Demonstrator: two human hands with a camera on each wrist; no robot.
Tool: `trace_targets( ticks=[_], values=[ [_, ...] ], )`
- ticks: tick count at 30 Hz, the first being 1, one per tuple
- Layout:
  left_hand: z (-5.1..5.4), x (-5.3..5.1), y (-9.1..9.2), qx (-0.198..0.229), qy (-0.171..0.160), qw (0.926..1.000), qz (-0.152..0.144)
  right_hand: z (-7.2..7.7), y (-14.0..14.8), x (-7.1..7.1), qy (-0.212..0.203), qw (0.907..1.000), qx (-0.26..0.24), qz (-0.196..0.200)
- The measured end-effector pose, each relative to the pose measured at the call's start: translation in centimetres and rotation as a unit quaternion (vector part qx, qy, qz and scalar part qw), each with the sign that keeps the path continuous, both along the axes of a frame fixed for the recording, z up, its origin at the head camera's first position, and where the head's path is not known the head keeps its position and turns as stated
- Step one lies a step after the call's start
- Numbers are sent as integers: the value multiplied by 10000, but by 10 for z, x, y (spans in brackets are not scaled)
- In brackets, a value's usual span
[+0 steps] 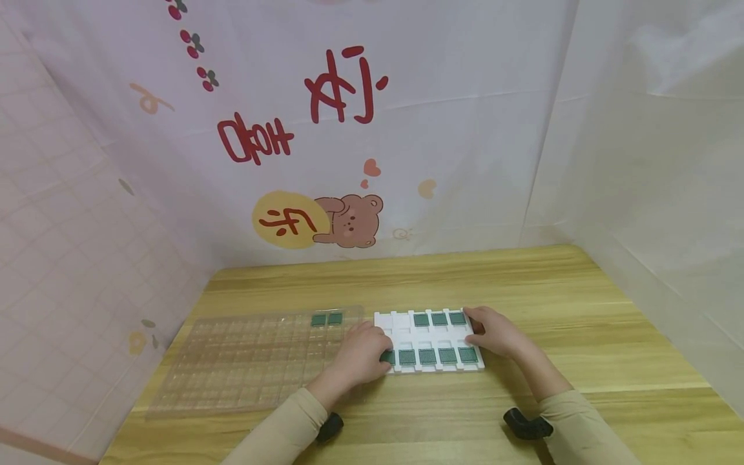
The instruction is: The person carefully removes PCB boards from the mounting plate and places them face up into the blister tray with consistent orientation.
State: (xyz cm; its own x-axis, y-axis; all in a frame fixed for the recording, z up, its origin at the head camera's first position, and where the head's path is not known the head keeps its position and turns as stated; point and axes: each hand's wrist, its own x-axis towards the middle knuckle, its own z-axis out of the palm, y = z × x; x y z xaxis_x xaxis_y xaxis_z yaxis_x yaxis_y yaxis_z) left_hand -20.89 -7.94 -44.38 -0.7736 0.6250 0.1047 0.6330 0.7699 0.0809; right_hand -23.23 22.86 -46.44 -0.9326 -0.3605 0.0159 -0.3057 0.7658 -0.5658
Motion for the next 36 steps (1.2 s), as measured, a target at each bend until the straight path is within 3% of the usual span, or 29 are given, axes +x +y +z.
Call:
trace_targets(
  ticks=[16, 27, 36],
  values=[
    [-1, -4, -1, 64, 0, 9999, -121, 4, -1, 2, 53, 10000, -16, 46],
    [0, -8, -2, 280, -364, 9989, -126, 3, -1, 2, 68, 10000, 1, 43],
    [1, -11, -3, 369, -453, 9982, -103, 4, -1, 2, 69, 10000, -35, 26]
  ],
)
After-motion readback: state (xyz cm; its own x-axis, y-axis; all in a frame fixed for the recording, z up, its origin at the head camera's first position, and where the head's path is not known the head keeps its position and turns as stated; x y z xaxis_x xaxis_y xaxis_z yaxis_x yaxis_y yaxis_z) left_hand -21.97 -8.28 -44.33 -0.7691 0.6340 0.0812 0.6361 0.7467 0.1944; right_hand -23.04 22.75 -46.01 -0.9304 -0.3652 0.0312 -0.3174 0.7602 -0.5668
